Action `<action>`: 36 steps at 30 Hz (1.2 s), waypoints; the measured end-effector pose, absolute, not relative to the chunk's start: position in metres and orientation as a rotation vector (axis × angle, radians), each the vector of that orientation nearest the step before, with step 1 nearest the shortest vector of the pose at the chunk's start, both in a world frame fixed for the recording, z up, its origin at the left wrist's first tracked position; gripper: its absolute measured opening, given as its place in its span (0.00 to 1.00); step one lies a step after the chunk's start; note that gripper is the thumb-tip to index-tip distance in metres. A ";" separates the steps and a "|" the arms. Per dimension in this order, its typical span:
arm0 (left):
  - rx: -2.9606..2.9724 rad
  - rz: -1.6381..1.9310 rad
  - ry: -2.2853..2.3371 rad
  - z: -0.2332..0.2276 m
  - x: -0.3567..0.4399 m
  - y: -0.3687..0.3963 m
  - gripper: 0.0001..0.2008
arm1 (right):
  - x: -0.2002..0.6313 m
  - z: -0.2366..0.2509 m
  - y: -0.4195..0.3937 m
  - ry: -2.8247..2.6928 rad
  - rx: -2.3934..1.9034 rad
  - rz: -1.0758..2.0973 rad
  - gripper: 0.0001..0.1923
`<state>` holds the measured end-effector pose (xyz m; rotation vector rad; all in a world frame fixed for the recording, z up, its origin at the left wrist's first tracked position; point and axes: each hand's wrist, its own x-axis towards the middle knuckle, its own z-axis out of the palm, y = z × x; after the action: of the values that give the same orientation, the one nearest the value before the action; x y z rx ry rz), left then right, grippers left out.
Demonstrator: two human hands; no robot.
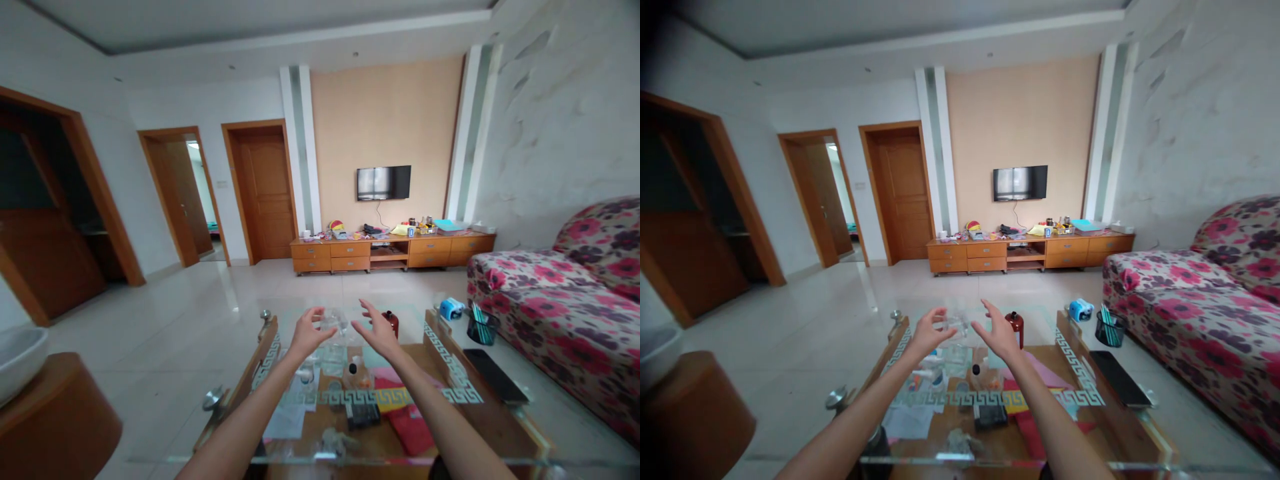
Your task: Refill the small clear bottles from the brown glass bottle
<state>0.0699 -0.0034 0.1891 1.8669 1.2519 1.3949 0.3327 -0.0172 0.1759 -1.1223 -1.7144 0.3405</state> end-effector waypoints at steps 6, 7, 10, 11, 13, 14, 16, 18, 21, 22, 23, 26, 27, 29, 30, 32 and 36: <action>1.988 1.324 1.096 0.187 0.107 0.017 0.32 | 0.284 0.161 0.005 -1.525 -1.134 0.563 0.40; 2.002 1.314 1.068 0.183 0.108 0.020 0.31 | 0.282 0.157 0.012 -1.509 -1.153 0.541 0.39; 2.098 1.238 0.981 0.170 0.100 0.028 0.33 | 0.285 0.144 0.032 -1.512 -1.249 0.519 0.37; 2.160 1.197 0.956 0.166 0.093 0.031 0.35 | 0.287 0.140 0.038 -1.519 -1.293 0.507 0.36; 2.298 1.101 0.938 0.158 0.075 0.039 0.40 | 0.290 0.130 0.048 -1.530 -1.369 0.467 0.36; 2.358 1.037 0.953 0.152 0.064 0.043 0.42 | 0.291 0.124 0.053 -1.533 -1.392 0.436 0.36; 2.446 0.862 1.012 0.140 0.044 0.053 0.43 | 0.292 0.111 0.063 -1.540 -1.409 0.387 0.36; 2.501 0.662 1.054 0.125 0.028 0.061 0.42 | 0.292 0.096 0.071 -1.546 -1.419 0.370 0.35; 2.528 0.513 1.033 0.103 0.017 0.069 0.37 | 0.290 0.078 0.079 -1.545 -1.474 0.370 0.34; 2.528 0.516 1.040 0.097 0.018 0.071 0.36 | 0.289 0.073 0.081 -1.543 -1.511 0.369 0.35; 2.523 0.537 1.067 0.091 0.020 0.073 0.36 | 0.288 0.069 0.082 -1.542 -1.555 0.372 0.35; 2.463 0.659 1.231 0.074 0.034 0.080 0.39 | 0.287 0.061 0.082 -1.555 -1.690 0.391 0.36; 2.419 0.701 1.284 0.068 0.041 0.083 0.40 | 0.287 0.060 0.082 -1.568 -1.719 0.398 0.35; 2.309 0.763 1.364 0.058 0.054 0.090 0.40 | 0.288 0.058 0.082 -1.592 -1.752 0.419 0.33; 2.258 0.780 1.392 0.054 0.060 0.093 0.40 | 0.289 0.058 0.082 -1.601 -1.760 0.431 0.32; 2.187 0.795 1.425 0.048 0.070 0.099 0.40 | 0.290 0.057 0.084 -1.616 -1.769 0.453 0.31; 2.168 0.791 1.424 0.046 0.074 0.106 0.42 | 0.295 0.054 0.088 -1.654 -1.759 0.474 0.35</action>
<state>0.0745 0.1063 0.0459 2.1679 1.4240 0.7911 0.2947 0.0878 0.0537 -1.7594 -1.6538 0.4742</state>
